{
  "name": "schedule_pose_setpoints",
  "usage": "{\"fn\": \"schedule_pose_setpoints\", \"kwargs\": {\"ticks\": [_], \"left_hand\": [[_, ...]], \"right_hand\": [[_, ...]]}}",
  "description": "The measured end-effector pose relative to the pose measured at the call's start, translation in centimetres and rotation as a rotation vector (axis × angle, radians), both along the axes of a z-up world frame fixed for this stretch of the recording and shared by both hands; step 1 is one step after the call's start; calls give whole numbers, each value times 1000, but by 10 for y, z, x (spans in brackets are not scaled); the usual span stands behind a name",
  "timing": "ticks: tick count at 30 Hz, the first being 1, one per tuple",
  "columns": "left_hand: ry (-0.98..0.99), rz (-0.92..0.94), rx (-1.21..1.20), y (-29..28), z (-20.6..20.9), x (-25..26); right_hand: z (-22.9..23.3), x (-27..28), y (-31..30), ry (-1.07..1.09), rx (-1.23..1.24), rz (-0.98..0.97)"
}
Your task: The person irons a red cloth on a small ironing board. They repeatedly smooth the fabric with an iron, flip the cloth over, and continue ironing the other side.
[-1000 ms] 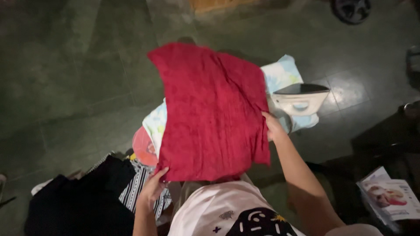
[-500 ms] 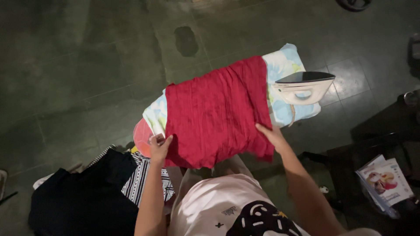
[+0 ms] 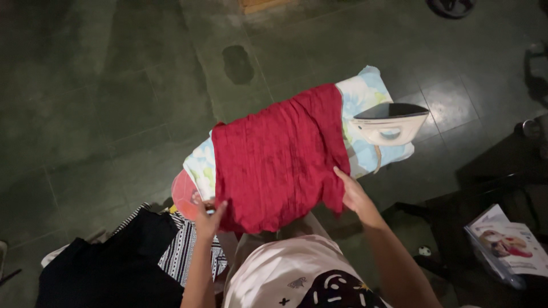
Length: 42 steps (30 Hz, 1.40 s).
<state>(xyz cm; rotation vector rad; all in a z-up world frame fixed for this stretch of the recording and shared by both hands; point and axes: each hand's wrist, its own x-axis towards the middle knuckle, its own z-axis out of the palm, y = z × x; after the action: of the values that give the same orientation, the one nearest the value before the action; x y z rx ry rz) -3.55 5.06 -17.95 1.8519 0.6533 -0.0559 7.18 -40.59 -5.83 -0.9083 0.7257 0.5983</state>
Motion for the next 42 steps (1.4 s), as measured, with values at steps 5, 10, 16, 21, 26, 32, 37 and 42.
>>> {"fn": "schedule_pose_setpoints", "kwargs": {"ticks": [5,10,16,21,26,32,37,42], "left_hand": [[320,-109,-258,-12,28,-5],[274,184,-930,-11,63,29],[-234,393,-1243,-12,138,155],[-610,320,-1316,-9,250,232],[-619,342,-1256,-10,292,205],[-262,341,-1069,1,168,113],[13,262,-876,-7,74,48],[89,215,-887,3,18,1]], "right_hand": [[5,-1,14,-28,-145,226],[12,48,22,33,47,173],[84,190,69,-173,-68,151],[179,268,91,-555,-6,58],[205,256,65,-706,60,61],[126,196,26,-297,-43,175],[29,139,-3,-170,-516,348],[-18,102,-32,-87,-376,187]]}}
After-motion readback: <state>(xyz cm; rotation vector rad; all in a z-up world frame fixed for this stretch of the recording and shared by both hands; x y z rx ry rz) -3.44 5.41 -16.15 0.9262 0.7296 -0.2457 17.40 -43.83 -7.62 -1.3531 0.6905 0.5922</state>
